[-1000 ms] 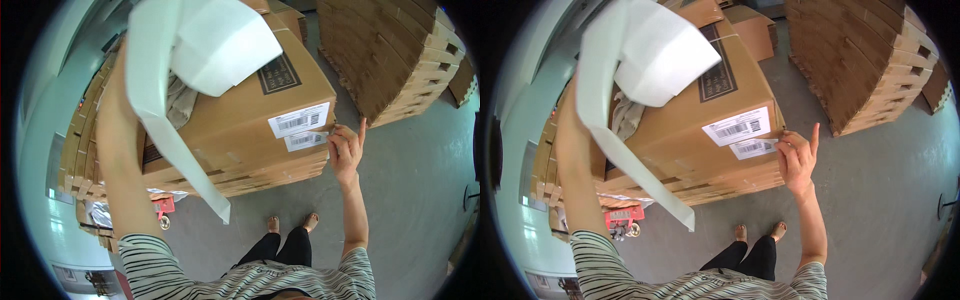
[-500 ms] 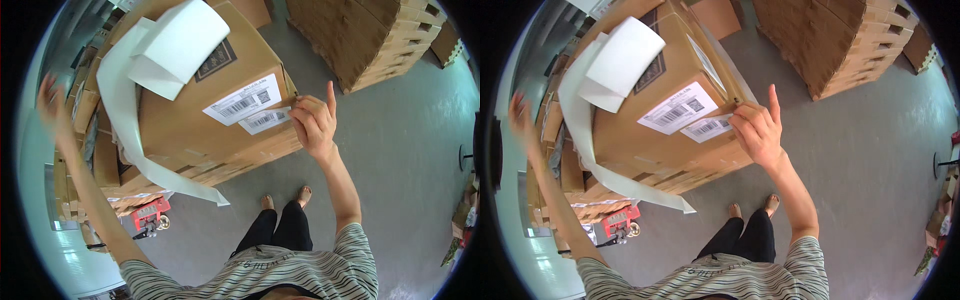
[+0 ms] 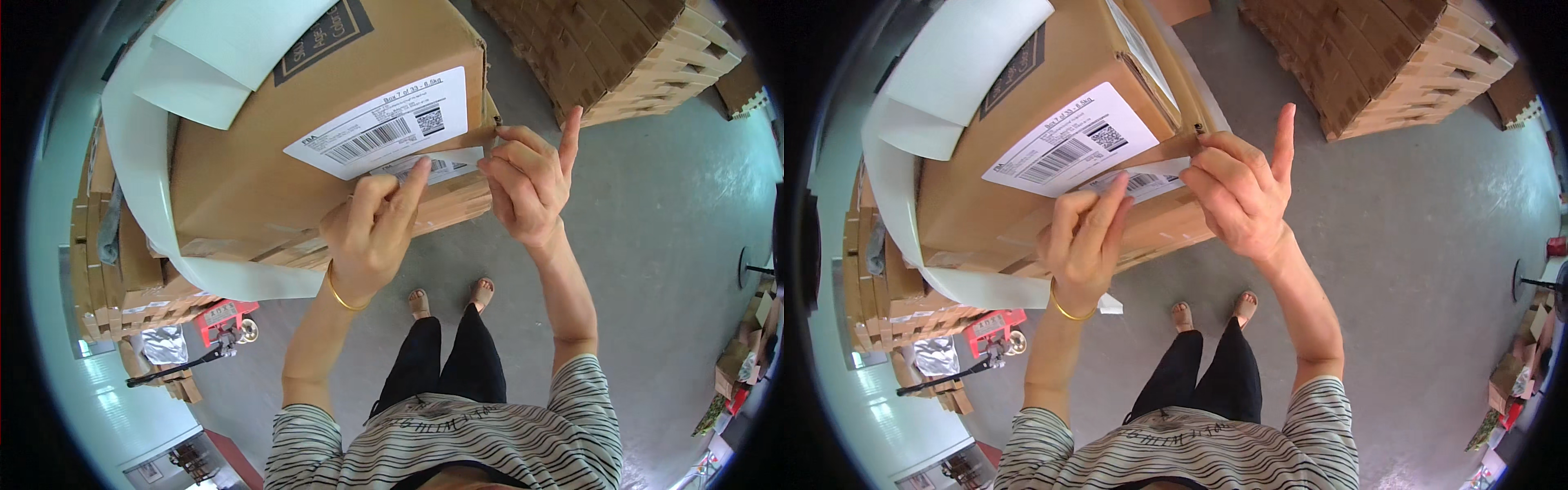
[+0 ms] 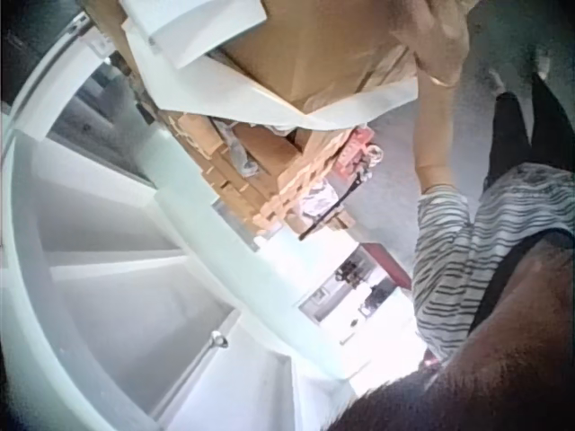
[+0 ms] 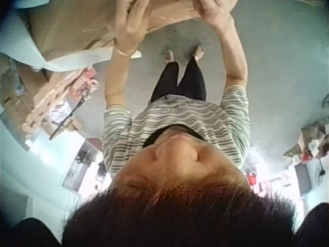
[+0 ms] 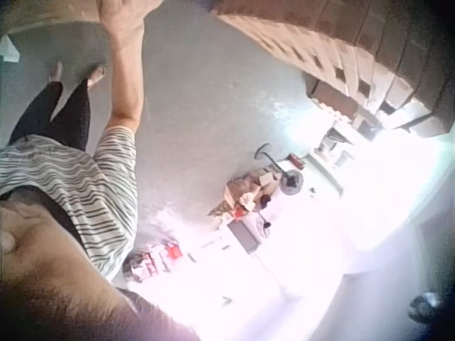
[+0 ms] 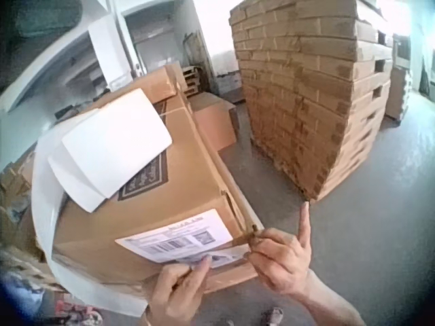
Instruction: The person picks up a strip of adhesive barcode labels, folds it, and peels off individual labels to stick them onto stacked cardboard boxes.
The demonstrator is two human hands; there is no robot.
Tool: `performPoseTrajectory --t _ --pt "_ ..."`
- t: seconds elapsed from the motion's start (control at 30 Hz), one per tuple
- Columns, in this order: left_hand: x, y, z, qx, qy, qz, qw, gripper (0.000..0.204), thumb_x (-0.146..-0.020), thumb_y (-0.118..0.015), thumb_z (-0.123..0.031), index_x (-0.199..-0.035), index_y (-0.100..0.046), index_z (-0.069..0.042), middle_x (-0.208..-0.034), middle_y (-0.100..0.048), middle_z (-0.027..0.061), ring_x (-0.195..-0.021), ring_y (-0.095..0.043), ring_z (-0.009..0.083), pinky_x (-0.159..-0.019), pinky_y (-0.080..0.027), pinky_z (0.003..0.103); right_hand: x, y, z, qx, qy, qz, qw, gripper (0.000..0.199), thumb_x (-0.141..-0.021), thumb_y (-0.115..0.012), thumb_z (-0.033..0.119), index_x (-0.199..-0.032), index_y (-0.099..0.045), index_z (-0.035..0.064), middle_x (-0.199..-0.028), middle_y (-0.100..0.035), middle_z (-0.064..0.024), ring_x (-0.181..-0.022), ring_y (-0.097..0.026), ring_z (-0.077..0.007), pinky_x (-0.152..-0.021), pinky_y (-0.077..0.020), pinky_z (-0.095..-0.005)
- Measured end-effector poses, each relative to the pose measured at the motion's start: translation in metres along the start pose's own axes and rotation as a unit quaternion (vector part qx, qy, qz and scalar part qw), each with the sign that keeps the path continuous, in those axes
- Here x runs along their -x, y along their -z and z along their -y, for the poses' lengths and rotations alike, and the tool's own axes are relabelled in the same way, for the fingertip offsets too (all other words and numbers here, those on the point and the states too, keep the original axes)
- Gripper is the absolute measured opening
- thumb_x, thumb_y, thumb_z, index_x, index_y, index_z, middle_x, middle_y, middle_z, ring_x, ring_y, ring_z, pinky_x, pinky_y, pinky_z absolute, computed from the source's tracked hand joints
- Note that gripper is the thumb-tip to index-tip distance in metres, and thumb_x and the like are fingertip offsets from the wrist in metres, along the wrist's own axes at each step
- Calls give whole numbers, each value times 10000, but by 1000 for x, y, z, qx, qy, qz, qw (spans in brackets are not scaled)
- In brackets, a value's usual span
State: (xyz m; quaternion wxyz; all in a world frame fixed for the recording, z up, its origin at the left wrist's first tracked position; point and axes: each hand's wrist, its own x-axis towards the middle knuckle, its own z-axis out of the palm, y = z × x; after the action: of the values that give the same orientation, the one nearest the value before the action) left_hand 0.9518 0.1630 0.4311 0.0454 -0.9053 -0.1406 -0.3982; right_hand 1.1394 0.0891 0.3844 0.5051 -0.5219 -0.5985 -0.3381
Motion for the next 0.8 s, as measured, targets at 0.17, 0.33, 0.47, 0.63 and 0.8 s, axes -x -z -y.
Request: performPoseTrajectory --t 0.17,0.33,0.47,0.63,0.8 --pt "4 -19 3 -18 18 -80 996 472 -612 -676 40 -1067 -719 -81 -737 -405 -2 -496 -396 94 -416 -339 256 2 -2 -4 -5 13 3 1000 189 -644 -644 -7 -790 -624 112 -884 -546 8 -876 -632 -187 -1106 -198 -658" --pt "10 -27 5 -12 22 -130 991 432 -601 -686 36 -1010 -741 -95 -743 -408 -10 -488 -373 92 -414 -307 253 2 -3 -7 -14 32 7 999 197 -667 -648 -1 -818 -622 124 -858 -547 20 -872 -629 -182 -1113 -185 -653" --pt "5 -32 1 1 39 -142 989 346 -603 -796 33 -925 -738 -81 -759 -434 7 -571 -422 120 -468 -322 267 -2 7 -6 -5 31 38 999 193 -685 -680 19 -838 -624 123 -883 -571 13 -873 -629 -182 -1117 -182 -639" --pt "1 -34 4 -18 17 -150 988 296 -608 -776 60 -870 -724 -68 -776 -445 12 -603 -455 135 -485 -350 273 -5 16 0 -72 -67 43 994 258 -680 -781 135 -905 -654 121 -973 -609 -24 -882 -624 -192 -1118 -202 -593" --pt "2 -37 7 -34 -29 -173 984 302 -613 -683 70 -892 -716 -41 -797 -487 16 -579 -513 126 -458 -404 260 -7 14 -4 -24 -6 47 999 315 -643 -790 157 -936 -675 134 -958 -606 -16 -887 -607 -195 -1103 -243 -578"
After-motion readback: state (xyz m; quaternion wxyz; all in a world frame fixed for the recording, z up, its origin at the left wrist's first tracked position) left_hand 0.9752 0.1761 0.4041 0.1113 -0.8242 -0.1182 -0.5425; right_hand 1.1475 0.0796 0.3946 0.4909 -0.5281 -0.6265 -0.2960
